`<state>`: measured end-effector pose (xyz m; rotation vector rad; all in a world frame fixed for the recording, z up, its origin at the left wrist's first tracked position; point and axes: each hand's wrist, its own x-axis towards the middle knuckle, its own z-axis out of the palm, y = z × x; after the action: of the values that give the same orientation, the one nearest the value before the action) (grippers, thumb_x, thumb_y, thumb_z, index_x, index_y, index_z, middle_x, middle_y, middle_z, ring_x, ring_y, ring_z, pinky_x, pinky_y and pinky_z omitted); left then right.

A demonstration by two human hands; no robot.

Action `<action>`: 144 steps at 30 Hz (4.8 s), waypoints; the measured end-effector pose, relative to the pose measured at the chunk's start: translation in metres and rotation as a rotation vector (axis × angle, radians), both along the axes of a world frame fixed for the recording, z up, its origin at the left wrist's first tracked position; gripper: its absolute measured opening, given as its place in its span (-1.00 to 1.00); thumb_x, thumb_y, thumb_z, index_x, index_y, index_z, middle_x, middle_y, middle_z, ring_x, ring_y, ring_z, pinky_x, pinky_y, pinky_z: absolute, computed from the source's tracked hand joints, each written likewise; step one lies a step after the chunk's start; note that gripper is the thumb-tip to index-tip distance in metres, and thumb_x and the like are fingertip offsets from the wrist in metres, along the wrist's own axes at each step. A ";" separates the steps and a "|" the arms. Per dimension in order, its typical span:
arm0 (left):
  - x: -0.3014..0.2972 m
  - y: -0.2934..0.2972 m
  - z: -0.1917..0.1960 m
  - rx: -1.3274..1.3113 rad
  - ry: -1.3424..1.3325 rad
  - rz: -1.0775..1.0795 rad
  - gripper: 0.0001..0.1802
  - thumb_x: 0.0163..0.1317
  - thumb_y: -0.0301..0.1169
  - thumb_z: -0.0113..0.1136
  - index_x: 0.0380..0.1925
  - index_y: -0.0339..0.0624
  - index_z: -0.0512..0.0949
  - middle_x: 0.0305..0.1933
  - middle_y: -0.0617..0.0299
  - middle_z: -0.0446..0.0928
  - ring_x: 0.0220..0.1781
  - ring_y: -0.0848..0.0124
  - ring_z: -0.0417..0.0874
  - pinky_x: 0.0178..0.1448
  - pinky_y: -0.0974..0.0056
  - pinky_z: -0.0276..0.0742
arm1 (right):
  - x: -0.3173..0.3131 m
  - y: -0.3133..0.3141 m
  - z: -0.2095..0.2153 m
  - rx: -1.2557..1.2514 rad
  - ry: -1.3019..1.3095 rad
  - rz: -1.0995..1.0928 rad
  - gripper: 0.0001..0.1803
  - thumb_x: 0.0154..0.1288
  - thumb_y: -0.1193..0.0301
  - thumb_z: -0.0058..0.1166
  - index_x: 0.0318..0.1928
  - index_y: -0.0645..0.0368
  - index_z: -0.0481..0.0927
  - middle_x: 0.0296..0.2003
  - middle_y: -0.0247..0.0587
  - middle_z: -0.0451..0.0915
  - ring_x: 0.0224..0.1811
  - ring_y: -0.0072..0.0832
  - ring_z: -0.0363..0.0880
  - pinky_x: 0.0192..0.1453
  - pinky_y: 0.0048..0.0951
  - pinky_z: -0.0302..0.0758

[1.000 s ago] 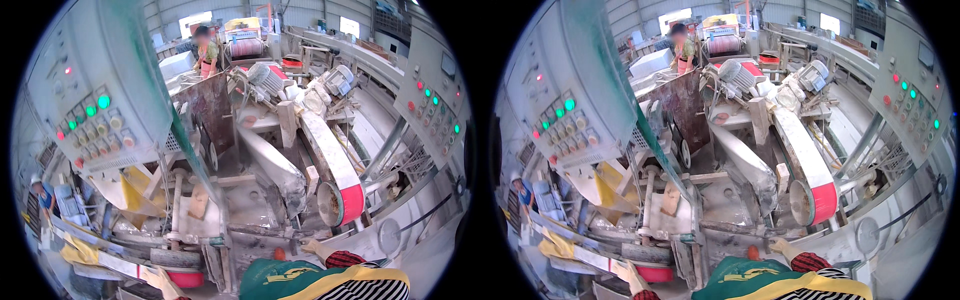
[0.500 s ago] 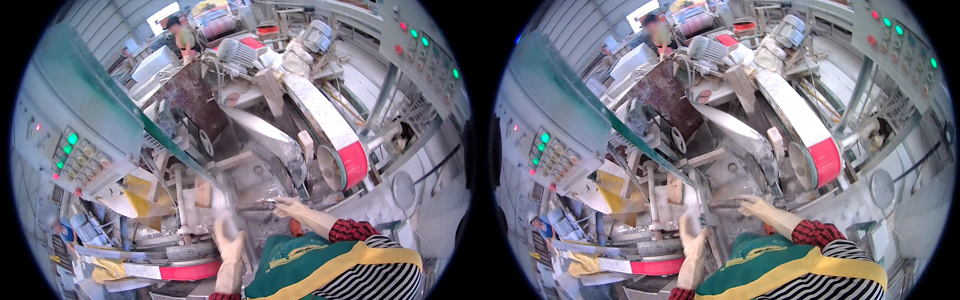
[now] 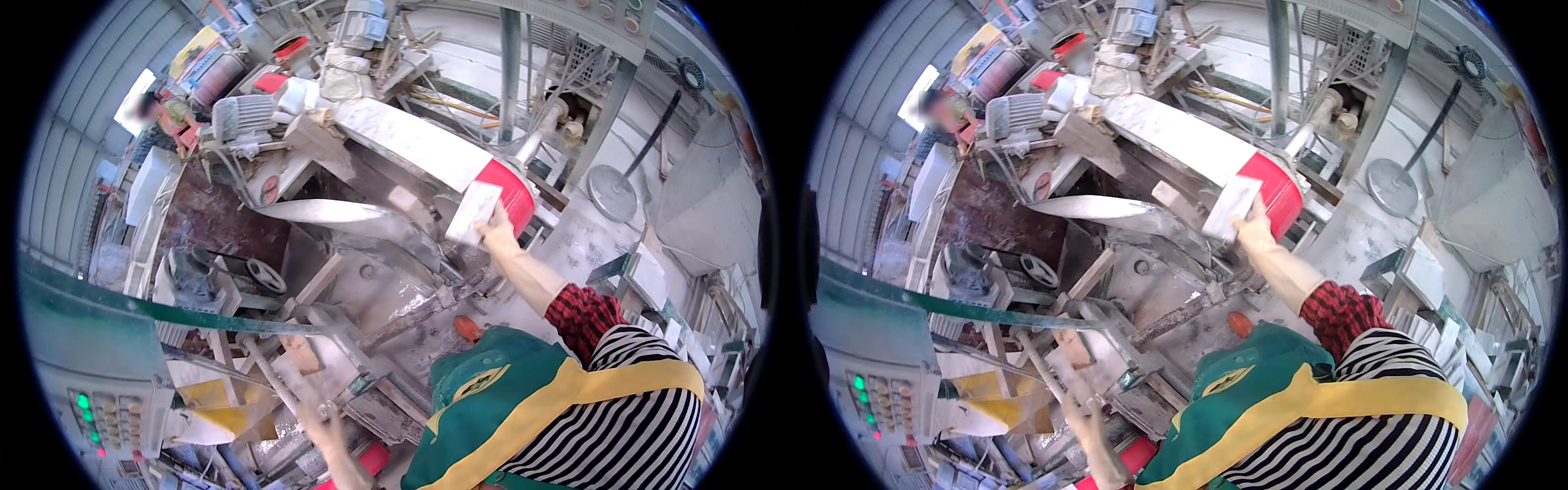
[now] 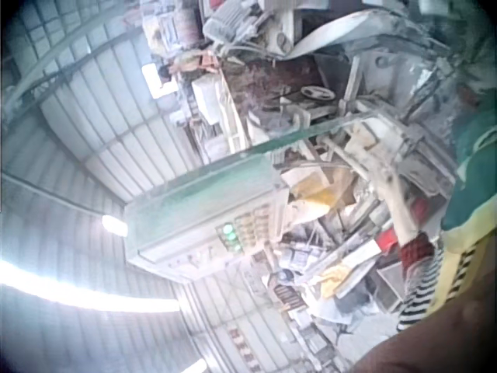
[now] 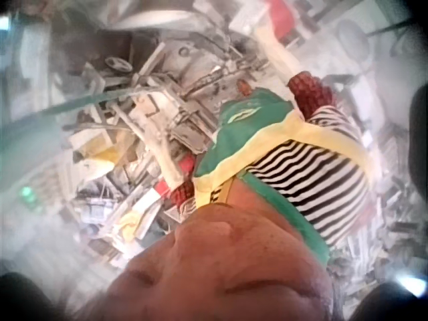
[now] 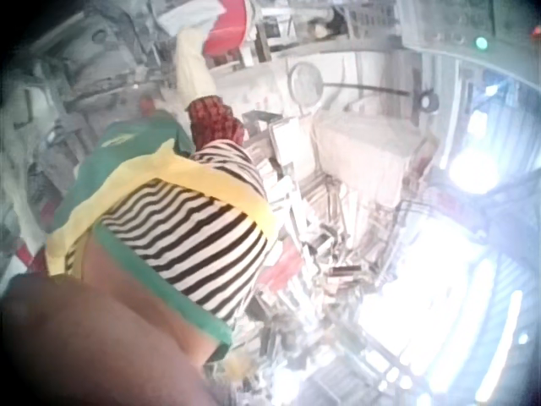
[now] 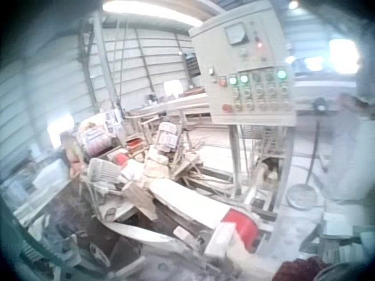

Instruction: The person repeatedly rubs rectangular stone slabs against a rotating grinding wheel to smooth their surfaces. They handle the slabs one at a time, turning them over to treat different faces, and occasionally press a button on the control panel.

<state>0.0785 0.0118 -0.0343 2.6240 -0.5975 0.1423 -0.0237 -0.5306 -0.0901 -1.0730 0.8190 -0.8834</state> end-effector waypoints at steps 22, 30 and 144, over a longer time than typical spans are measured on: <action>-0.121 0.180 -0.122 0.873 -0.753 0.486 -0.58 0.41 -0.24 0.17 0.22 -0.08 0.46 0.16 -0.34 0.54 0.15 -0.39 0.56 0.06 -0.43 0.49 | 0.032 -0.125 -0.070 -0.265 0.787 -0.290 -0.12 0.17 0.29 0.22 0.45 0.31 0.18 -0.07 0.18 0.68 0.00 -0.02 0.70 0.11 -0.20 0.57; -0.122 0.115 -0.083 0.926 -0.783 0.729 -0.40 0.39 0.00 0.22 0.04 -0.44 0.58 0.05 -0.22 0.60 0.02 -0.17 0.63 0.07 -0.17 0.58 | 0.036 -0.116 -0.006 0.262 0.694 0.006 -0.20 0.31 0.35 0.20 0.46 0.02 0.07 -0.44 0.01 0.60 -0.44 -0.16 0.70 -0.39 -0.19 0.66; -0.041 -0.046 0.007 -0.555 0.820 0.281 -0.61 0.39 -0.26 0.23 -0.03 -0.43 0.62 -0.16 0.07 0.68 -0.19 0.34 0.70 -0.11 0.31 0.63 | -0.004 0.072 0.016 0.344 0.051 0.352 -0.41 0.24 0.67 0.13 0.31 0.14 0.49 -0.06 -0.21 0.69 -0.12 -0.47 0.66 -0.13 -0.44 0.58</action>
<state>0.0376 -0.0343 -0.0270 1.9568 0.0953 -0.5757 -0.0275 -0.4582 -0.0737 -0.8999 0.7612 -0.4024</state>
